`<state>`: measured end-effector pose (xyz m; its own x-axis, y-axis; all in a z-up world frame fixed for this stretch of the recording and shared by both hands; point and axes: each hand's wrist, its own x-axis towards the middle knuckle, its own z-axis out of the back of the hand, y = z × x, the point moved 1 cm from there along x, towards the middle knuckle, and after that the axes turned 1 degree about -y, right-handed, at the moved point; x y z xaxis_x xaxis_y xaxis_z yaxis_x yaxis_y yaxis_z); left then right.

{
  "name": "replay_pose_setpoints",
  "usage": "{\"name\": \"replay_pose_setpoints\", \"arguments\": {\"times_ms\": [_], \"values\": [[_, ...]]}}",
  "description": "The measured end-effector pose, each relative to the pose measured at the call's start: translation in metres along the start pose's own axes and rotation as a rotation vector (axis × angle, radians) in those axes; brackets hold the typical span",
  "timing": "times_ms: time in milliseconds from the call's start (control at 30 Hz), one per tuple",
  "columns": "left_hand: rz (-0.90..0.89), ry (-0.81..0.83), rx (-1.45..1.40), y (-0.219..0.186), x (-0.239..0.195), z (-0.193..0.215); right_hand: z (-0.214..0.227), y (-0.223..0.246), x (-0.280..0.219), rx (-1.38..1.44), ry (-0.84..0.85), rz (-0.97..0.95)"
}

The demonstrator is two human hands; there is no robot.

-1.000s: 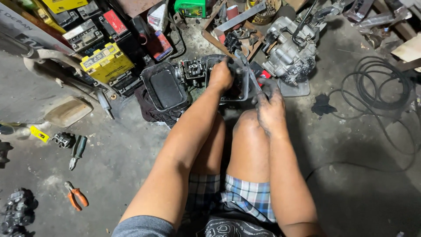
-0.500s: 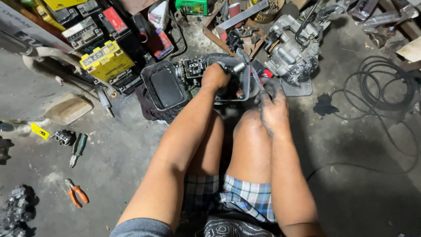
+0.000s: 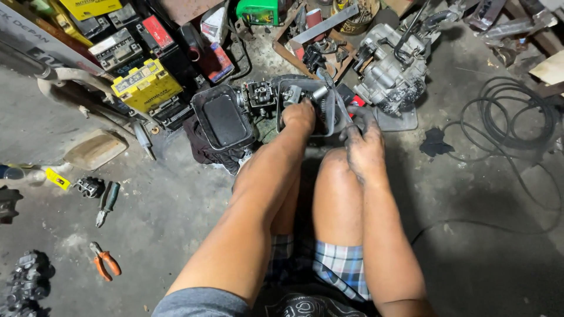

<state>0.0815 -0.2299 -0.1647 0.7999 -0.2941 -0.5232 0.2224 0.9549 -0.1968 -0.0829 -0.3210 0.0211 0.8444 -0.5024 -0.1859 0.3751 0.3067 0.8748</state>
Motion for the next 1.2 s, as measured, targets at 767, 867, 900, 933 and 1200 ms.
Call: {"name": "replay_pose_setpoints", "arguments": {"times_ms": [767, 867, 900, 933, 1200], "values": [[-0.085, -0.024, 0.253, -0.006, 0.053, -0.042, -0.01, 0.017, -0.006, -0.186, 0.118, -0.014], [-0.072, -0.051, 0.287, -0.009, 0.047, -0.031, -0.01, 0.015, -0.001, -0.201, 0.117, 0.004], [-0.067, -0.058, 0.319, -0.011, 0.039, -0.026, -0.01, 0.013, -0.001, -0.216, 0.119, 0.003], [-0.068, -0.056, 0.322, -0.007, 0.04, -0.028, -0.01, 0.011, 0.001, -0.214, 0.119, 0.001], [-0.067, -0.212, 0.351, 0.007, 0.023, -0.022, -0.013, 0.019, -0.004, -0.173, 0.124, 0.054]]}}
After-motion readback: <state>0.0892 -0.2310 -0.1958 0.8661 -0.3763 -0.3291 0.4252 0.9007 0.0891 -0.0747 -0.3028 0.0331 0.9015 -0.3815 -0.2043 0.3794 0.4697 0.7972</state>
